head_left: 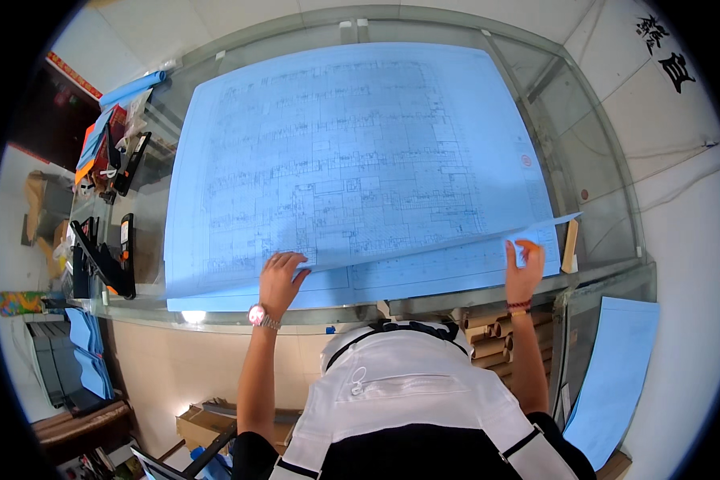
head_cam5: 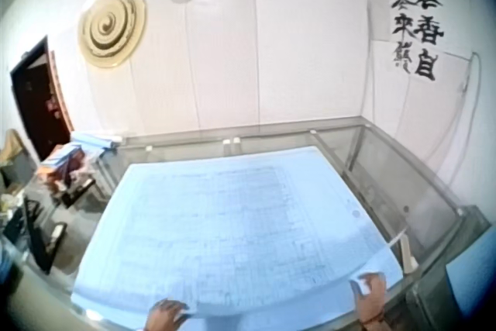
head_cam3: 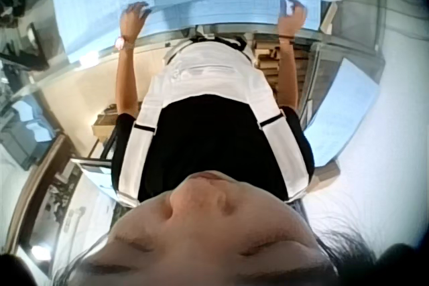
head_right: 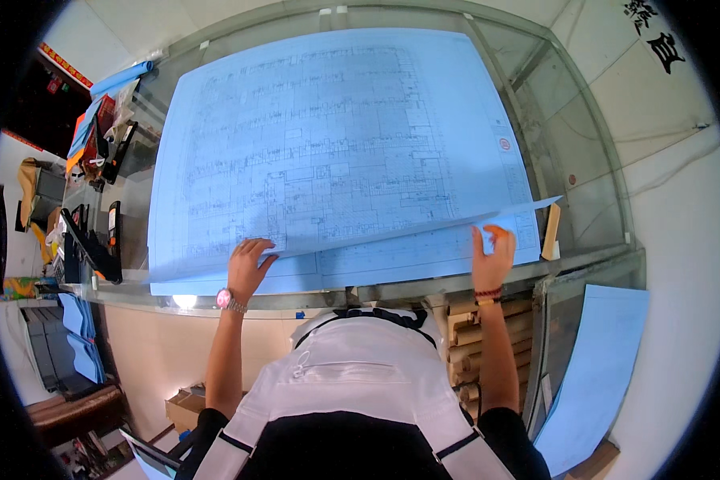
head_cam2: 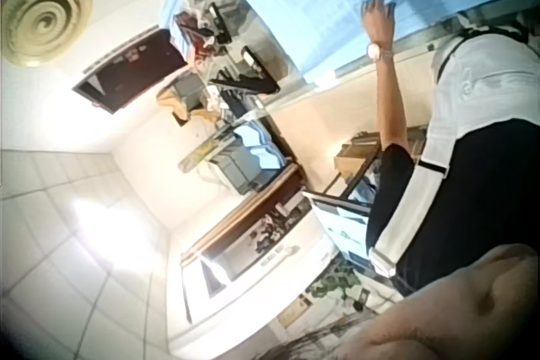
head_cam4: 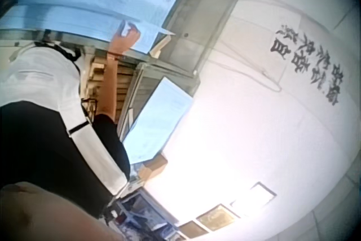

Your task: The person sorts through and organizes large blue architectural blueprints on a glass table, turning over several sheets and smoothing them with a wooden block.

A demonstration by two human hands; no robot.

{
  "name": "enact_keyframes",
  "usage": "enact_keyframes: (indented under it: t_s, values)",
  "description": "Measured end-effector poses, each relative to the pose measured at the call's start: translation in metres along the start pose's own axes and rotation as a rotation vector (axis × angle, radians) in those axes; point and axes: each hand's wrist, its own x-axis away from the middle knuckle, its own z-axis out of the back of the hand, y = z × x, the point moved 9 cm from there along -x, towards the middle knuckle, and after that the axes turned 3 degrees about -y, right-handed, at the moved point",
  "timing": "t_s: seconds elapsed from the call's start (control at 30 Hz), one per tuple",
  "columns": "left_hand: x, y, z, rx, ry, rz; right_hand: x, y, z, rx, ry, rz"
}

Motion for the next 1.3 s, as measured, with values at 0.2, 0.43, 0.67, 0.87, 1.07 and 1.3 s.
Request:
enact_keyframes:
  t_s: [0.2, 0.43, 0.67, 0.87, 1.07, 1.3]
  values:
    - [0.072, -0.047, 0.032, -0.098, 0.520, 0.402, 0.100, 0.120, -0.076, -1.326, -0.009, -1.049]
    - [0.171, -0.191, -0.066, 1.528, 0.971, 0.876, 0.078, 0.215, -0.072, -1.303, 0.342, -1.090]
    - [0.163, -0.245, -0.054, 1.226, 1.041, 1.132, 0.079, 0.261, -0.042, -0.799, 0.550, -0.930]
    - [0.189, -0.278, -0.076, 1.057, 1.048, 1.210, 0.077, 0.242, -0.044, -0.611, 0.513, -0.865]
    - [0.198, -0.292, -0.083, 1.155, 1.122, 1.249, 0.078, 0.236, -0.046, -0.632, 0.463, -0.891]
    - [0.186, -0.289, -0.088, 1.337, 1.138, 1.178, 0.085, 0.247, -0.047, -0.669, 0.488, -0.862]
